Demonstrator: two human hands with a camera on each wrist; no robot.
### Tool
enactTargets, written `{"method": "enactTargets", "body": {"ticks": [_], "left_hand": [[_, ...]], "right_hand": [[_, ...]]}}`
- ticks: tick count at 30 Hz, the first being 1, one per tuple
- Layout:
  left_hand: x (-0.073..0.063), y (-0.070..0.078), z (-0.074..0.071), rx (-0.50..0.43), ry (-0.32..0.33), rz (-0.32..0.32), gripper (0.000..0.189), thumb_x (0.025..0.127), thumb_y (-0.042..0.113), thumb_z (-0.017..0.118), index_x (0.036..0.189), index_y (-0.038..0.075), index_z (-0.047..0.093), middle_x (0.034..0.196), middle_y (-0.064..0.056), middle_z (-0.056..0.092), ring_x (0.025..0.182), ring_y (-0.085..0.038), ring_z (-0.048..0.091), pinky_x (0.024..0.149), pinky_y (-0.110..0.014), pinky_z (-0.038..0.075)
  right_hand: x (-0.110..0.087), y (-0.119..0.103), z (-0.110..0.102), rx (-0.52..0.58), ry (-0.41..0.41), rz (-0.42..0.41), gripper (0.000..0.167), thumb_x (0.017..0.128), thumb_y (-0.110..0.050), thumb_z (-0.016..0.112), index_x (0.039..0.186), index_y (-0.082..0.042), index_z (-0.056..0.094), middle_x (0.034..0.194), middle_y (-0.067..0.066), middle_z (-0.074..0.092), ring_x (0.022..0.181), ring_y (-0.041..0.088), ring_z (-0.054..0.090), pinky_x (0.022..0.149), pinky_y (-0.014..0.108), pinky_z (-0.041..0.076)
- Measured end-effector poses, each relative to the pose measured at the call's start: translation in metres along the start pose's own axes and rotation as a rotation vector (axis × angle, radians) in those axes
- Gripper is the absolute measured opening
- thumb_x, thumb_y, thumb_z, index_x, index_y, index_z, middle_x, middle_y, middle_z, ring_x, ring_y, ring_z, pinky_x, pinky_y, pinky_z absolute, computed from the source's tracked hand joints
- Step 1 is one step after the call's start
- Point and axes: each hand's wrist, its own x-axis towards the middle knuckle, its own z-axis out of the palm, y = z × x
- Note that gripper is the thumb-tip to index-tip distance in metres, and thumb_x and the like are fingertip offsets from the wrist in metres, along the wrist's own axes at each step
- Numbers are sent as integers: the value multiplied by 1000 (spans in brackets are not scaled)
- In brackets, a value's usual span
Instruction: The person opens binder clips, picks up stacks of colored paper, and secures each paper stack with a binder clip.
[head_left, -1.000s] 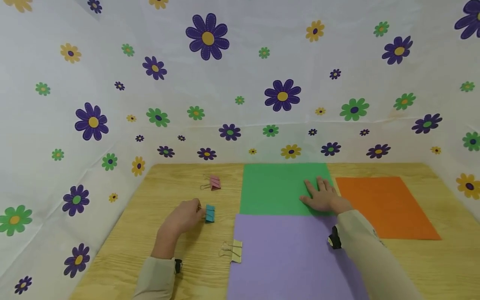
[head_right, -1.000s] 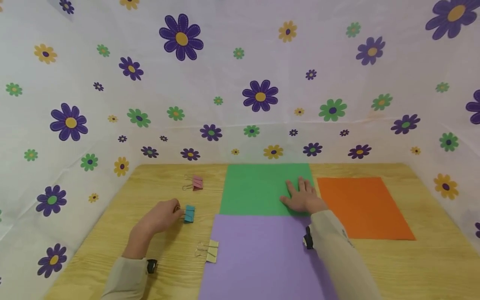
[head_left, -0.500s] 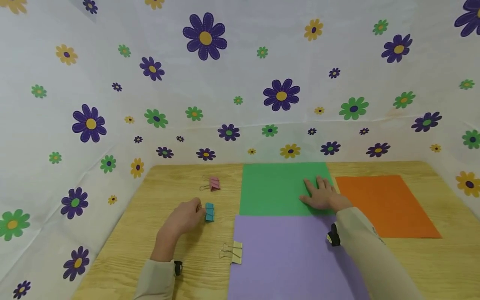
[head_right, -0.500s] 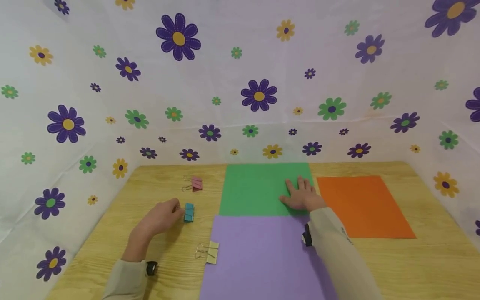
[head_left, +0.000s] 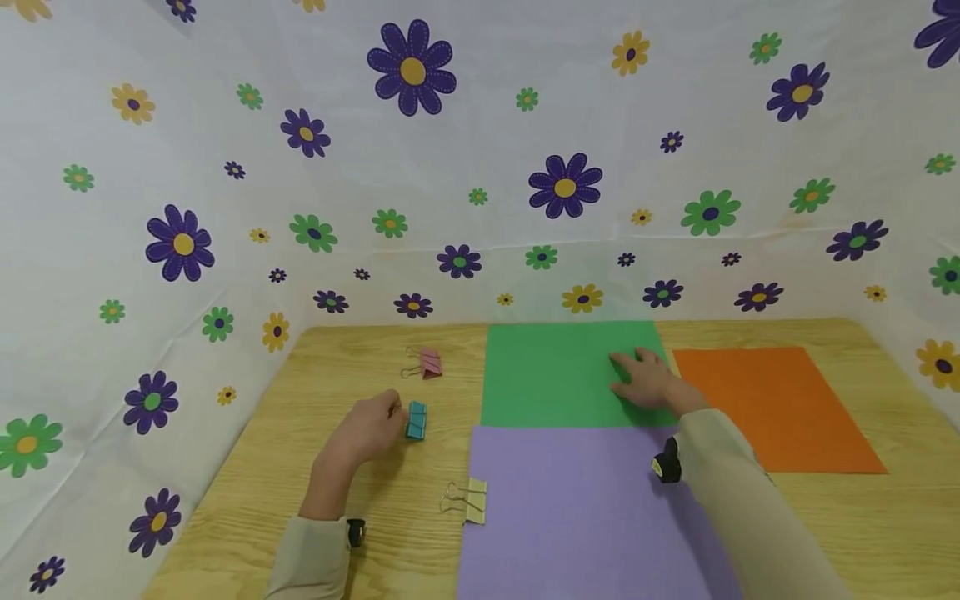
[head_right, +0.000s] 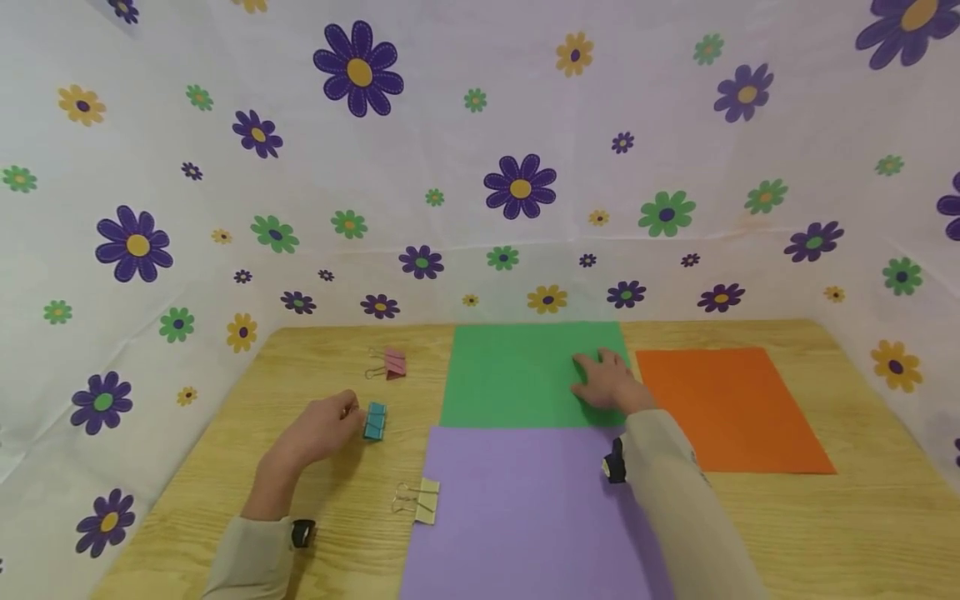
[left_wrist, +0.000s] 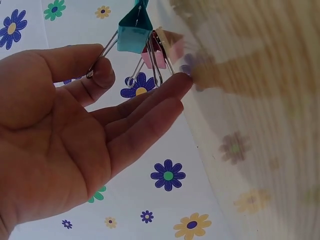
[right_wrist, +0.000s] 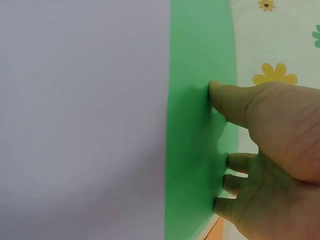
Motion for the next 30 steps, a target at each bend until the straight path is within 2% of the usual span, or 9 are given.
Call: {"method": "enactTargets", "body": {"ticks": [11, 17, 20, 23, 26, 30], "left_hand": [[1, -5, -4, -125, 59, -23, 19, 102, 15, 43, 89, 5, 53, 71, -6, 46, 60, -17, 42, 54, -29, 34], [2, -8, -9, -219, 61, -34, 23, 102, 19, 44, 87, 4, 53, 80, -10, 56, 63, -18, 44, 54, -30, 35], [1, -8, -11, -267, 68, -39, 24, 103, 20, 45, 89, 2, 54, 88, -15, 60, 73, -22, 57, 56, -31, 38], [-1, -7, -13, -303, 77, -41, 24, 102, 20, 45, 88, 3, 53, 91, -16, 61, 91, -28, 66, 59, -31, 40], [-3, -4, -15, -332, 94, -44, 23, 101, 20, 46, 86, 4, 51, 89, -16, 61, 98, -30, 68, 62, -31, 42], [-6, 1, -19, -352, 135, -55, 23, 102, 21, 44, 90, 3, 53, 96, -15, 64, 101, -30, 67, 67, -31, 46]], "right_hand": [[6, 0, -2, 22, -12, 41, 61, 96, -22, 61, 148, 1, 37, 149, 43, 19, 136, 62, 23, 103, 73, 30], [8, -5, -5, 4, -6, 33, 60, 96, -21, 62, 147, 0, 39, 148, 43, 22, 134, 62, 27, 102, 72, 32], [8, -7, -7, -4, -1, 26, 60, 95, -20, 64, 145, 1, 41, 146, 43, 24, 133, 62, 29, 101, 71, 34], [9, -8, -8, -5, -2, 44, 60, 93, -20, 67, 144, 0, 43, 145, 43, 25, 132, 62, 28, 100, 71, 35], [10, -9, -10, 7, -1, 73, 61, 91, -20, 69, 143, -1, 44, 144, 43, 25, 131, 63, 27, 100, 72, 35], [10, -11, -13, 28, 5, 109, 62, 88, -19, 71, 141, -2, 45, 143, 43, 25, 131, 62, 26, 99, 72, 35]]}}
